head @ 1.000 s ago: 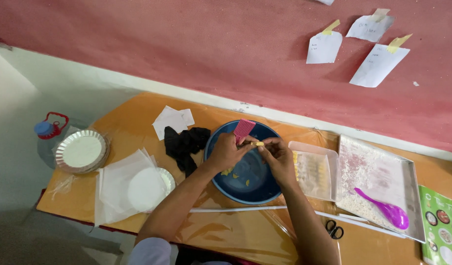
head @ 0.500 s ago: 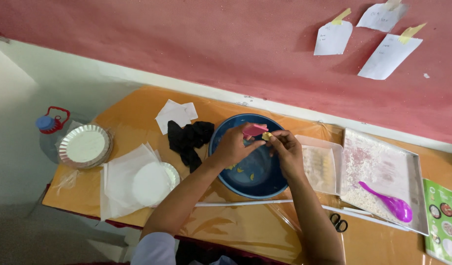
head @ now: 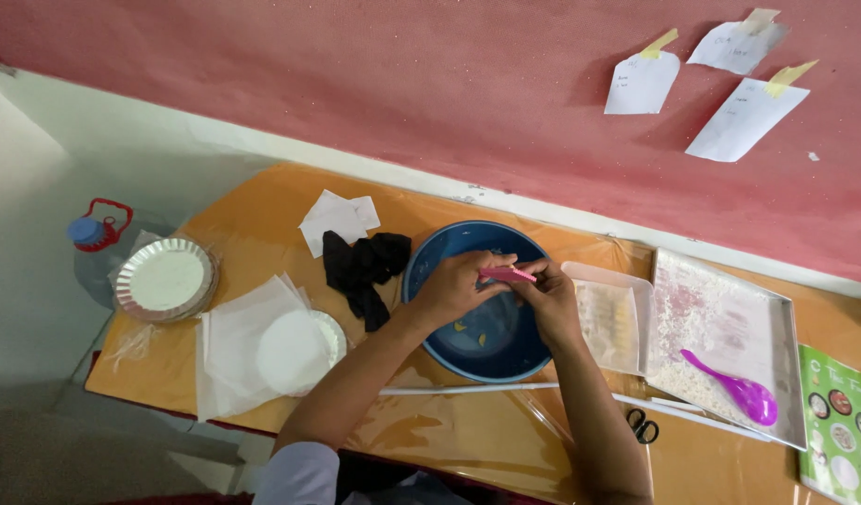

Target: Shaping small pieces of dough using a pink mold on a production table.

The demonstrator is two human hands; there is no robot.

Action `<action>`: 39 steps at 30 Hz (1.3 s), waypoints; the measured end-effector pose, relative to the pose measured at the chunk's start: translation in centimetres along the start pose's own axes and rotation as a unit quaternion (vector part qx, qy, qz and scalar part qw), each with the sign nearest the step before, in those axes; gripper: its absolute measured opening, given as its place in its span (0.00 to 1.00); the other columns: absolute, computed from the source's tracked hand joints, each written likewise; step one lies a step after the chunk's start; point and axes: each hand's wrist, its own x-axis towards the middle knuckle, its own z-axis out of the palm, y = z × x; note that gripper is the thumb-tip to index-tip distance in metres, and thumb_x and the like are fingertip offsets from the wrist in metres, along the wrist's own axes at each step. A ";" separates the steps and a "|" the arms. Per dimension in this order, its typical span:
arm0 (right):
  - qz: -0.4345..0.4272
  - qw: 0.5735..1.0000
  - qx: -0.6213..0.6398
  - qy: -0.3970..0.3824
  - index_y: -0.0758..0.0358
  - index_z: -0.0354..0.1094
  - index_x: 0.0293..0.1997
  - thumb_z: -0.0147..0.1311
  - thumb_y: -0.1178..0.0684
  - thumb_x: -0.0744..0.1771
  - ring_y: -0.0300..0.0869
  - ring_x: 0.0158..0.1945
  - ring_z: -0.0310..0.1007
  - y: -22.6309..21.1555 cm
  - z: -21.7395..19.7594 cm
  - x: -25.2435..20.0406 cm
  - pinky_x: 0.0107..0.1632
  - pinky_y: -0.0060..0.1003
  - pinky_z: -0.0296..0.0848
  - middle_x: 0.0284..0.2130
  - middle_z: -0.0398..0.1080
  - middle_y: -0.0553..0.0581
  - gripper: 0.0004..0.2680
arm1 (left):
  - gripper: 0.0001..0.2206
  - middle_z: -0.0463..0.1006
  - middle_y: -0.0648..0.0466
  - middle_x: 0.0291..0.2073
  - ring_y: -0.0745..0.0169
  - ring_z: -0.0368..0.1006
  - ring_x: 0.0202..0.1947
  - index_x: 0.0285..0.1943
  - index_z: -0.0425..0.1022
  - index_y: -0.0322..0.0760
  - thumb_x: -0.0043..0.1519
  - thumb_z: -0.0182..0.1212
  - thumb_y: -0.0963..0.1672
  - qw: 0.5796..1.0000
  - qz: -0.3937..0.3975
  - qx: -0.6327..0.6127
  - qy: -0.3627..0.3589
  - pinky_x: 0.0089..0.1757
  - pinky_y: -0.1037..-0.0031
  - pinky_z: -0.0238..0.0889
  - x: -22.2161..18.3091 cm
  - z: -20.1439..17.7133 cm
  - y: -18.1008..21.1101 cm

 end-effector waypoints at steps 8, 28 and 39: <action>-0.017 0.999 -0.025 -0.029 0.70 0.68 0.38 0.63 0.65 0.64 0.42 0.24 0.72 1.1 -0.9 0.0 0.23 0.30 0.69 0.30 0.73 0.65 0.06 | 0.16 0.65 0.57 0.15 0.59 0.72 0.19 0.28 0.62 0.42 0.58 0.71 0.42 1.000 -0.005 0.002 -0.007 0.25 0.75 0.69 -1.8 1.6 -3.1; -0.002 0.997 -0.052 -0.063 0.72 0.63 0.50 0.63 0.64 0.66 0.48 0.33 0.78 -0.2 0.6 -0.3 0.25 0.33 0.77 0.37 0.72 0.67 0.12 | 0.08 0.74 0.46 0.19 0.52 0.77 0.23 0.33 0.71 0.36 0.59 0.69 0.41 0.985 -0.154 -0.039 -0.064 0.26 0.72 0.70 -2.1 1.4 -4.0; -0.006 0.998 0.010 0.058 0.76 0.70 0.51 0.54 0.61 0.70 0.44 0.33 0.75 -0.9 0.6 0.0 0.25 0.30 0.73 0.35 0.72 0.66 0.07 | 0.15 0.79 0.48 0.23 0.47 0.79 0.26 0.40 0.68 0.38 0.62 0.66 0.51 0.969 -0.230 -0.067 -0.064 0.27 0.61 0.70 -3.4 2.4 -5.1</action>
